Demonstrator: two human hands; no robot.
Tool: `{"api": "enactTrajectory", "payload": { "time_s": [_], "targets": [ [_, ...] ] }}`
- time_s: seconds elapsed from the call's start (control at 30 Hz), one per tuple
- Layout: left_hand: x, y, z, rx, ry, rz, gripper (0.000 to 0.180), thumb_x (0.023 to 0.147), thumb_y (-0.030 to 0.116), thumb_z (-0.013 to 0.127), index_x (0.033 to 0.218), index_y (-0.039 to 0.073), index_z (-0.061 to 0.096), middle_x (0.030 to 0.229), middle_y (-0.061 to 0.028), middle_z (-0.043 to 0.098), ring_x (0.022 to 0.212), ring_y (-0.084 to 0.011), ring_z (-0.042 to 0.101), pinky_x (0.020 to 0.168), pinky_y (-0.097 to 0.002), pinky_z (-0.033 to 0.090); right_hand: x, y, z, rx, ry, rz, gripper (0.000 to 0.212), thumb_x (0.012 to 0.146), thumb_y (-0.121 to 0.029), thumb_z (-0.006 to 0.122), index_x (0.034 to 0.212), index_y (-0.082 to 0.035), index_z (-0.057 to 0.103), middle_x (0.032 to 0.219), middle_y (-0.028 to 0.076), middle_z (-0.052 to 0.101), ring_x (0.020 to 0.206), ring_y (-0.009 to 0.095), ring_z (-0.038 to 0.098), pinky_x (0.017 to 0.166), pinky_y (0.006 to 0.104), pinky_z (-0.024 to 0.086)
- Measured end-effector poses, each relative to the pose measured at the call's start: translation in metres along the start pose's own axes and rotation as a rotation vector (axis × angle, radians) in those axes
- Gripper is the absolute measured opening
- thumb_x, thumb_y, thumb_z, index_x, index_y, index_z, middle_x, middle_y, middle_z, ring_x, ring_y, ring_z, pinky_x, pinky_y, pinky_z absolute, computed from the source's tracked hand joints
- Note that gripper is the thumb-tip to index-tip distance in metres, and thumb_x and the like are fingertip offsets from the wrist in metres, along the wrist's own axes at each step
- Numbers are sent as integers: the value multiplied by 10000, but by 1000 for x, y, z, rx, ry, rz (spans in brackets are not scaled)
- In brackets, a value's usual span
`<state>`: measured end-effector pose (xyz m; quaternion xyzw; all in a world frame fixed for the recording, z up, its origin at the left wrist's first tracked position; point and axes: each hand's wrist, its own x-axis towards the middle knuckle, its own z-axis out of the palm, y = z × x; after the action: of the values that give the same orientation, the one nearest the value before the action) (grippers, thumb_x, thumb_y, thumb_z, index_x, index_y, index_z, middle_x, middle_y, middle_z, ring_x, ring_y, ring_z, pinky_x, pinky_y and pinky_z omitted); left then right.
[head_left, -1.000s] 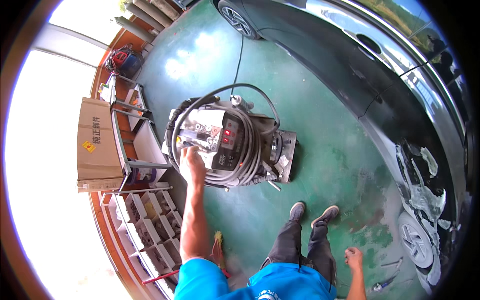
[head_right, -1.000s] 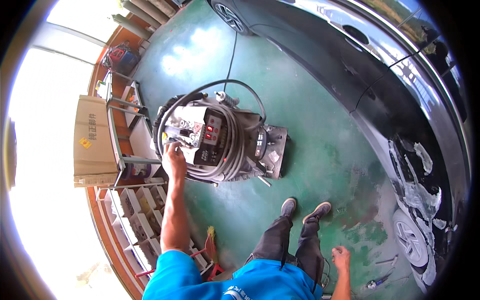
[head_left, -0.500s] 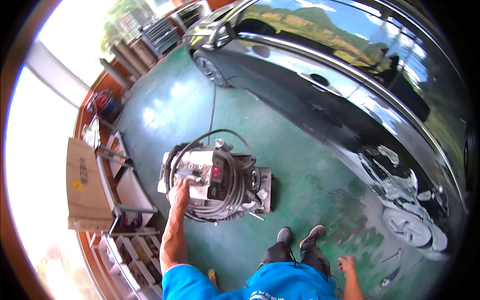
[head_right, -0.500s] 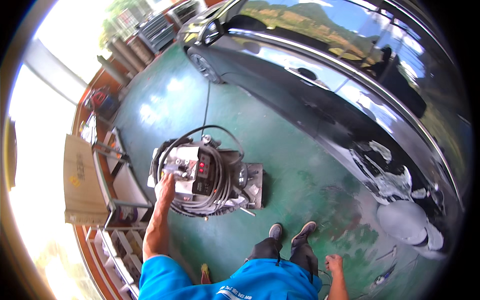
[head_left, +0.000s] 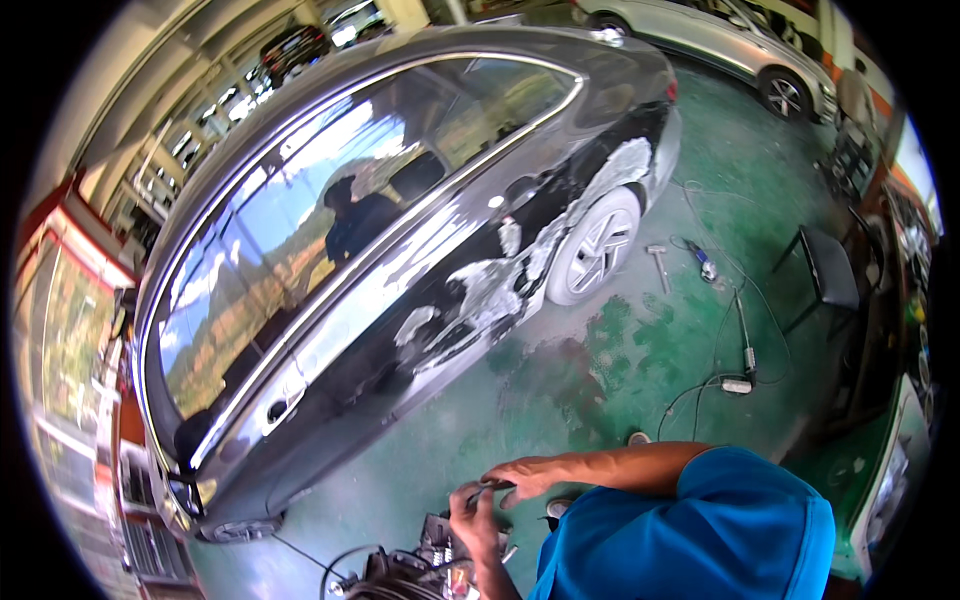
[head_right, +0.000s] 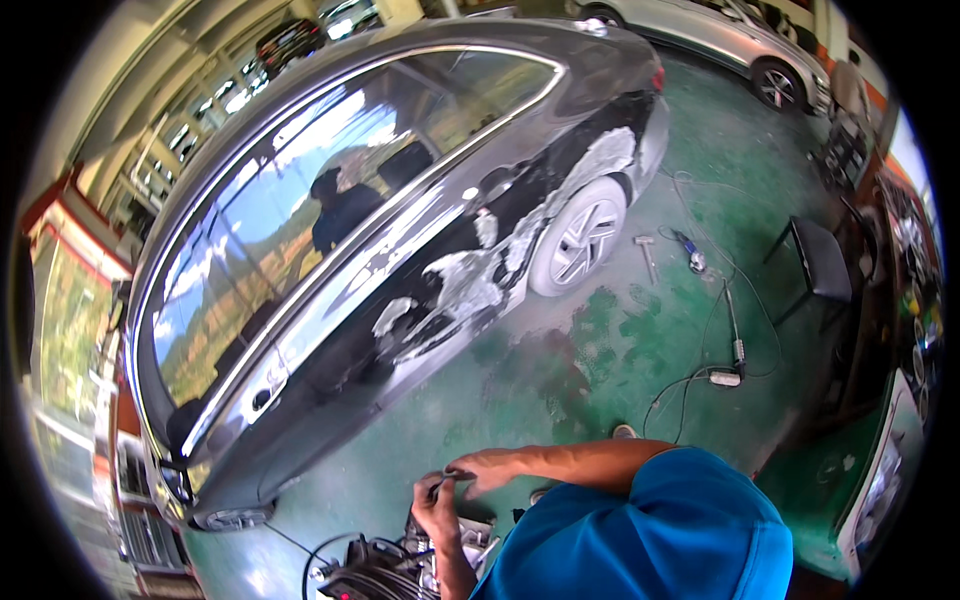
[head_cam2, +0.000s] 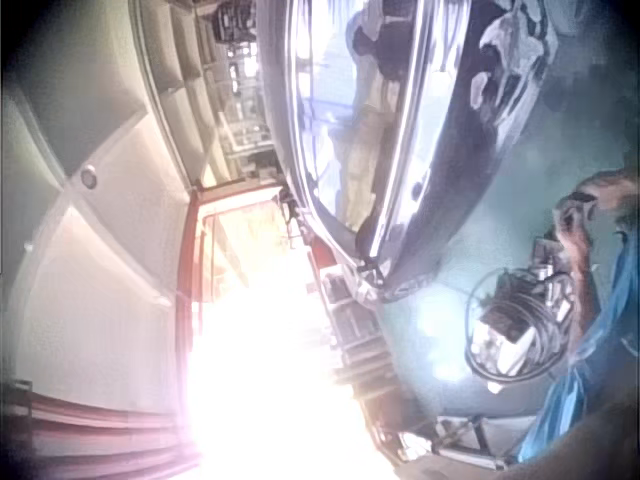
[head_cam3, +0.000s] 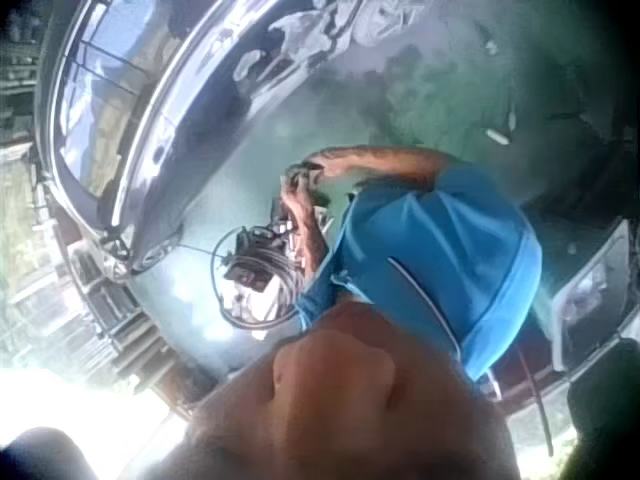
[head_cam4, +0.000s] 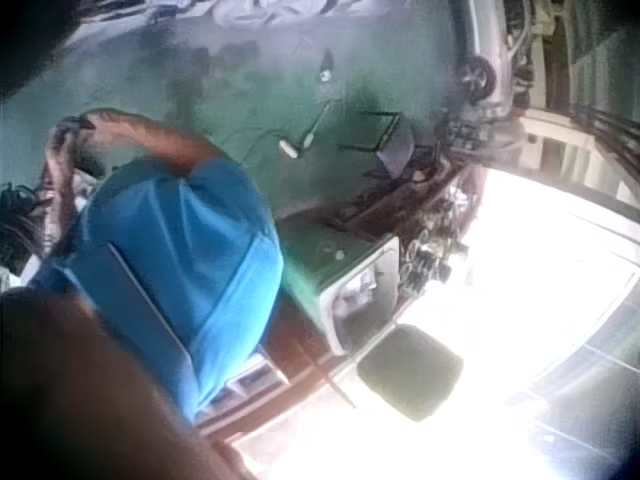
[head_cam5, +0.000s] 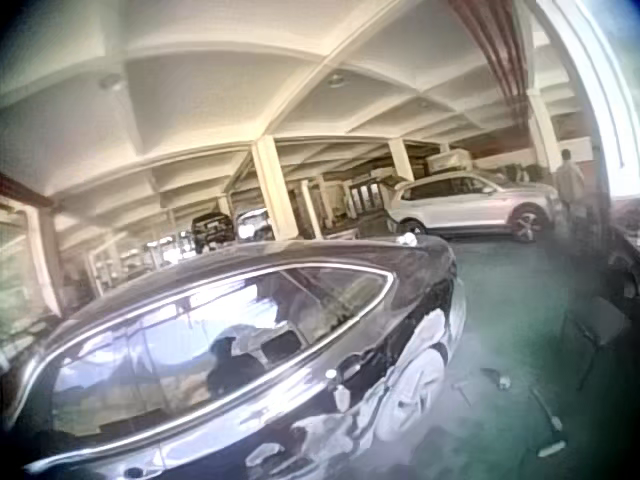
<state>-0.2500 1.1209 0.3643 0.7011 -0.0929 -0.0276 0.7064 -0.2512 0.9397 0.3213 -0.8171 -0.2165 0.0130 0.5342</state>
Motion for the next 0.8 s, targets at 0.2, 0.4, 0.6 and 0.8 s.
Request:
{"api": "enactTrajectory", "payload": {
  "time_s": [0.2,0.4,0.6,0.8],
  "targets": [
    [55,14,129,123,-116,48,317,973,210,628,1187,-23,623,1077,-114,670,1056,-195,603,984,-362,460,-77,23,-109,-90,463,351,327,951,-343,624,1038,-28,601,794,173,676,741,394,658,665,463,493],
    [81,-24,304,-653,-189,-689,634,1050,512,329,1498,65,372,1577,-144,343,1471,-271,296,1199,-503,172,-108,-5,-240,-81,1266,90,302,919,-353,686,1051,-82,664,824,161,673,767,349,654,692,412,509],
    [62,35,415,-419,-592,-507,679,1062,504,350,1505,-10,339,1449,-214,497,1350,-318,466,1145,-404,309,-295,205,-347,-33,1301,1076,293,888,-343,627,1032,-98,697,956,193,714,877,387,680,778,456,542],
    [132,-205,281,467,-156,-845,471,1008,461,507,1143,21,611,933,-98,630,812,-201,644,642,-311,527,-483,216,-315,121,1089,1672,363,861,-250,577,1165,-85,688,1194,197,676,1128,387,637,960,481,511]
  ]
}}
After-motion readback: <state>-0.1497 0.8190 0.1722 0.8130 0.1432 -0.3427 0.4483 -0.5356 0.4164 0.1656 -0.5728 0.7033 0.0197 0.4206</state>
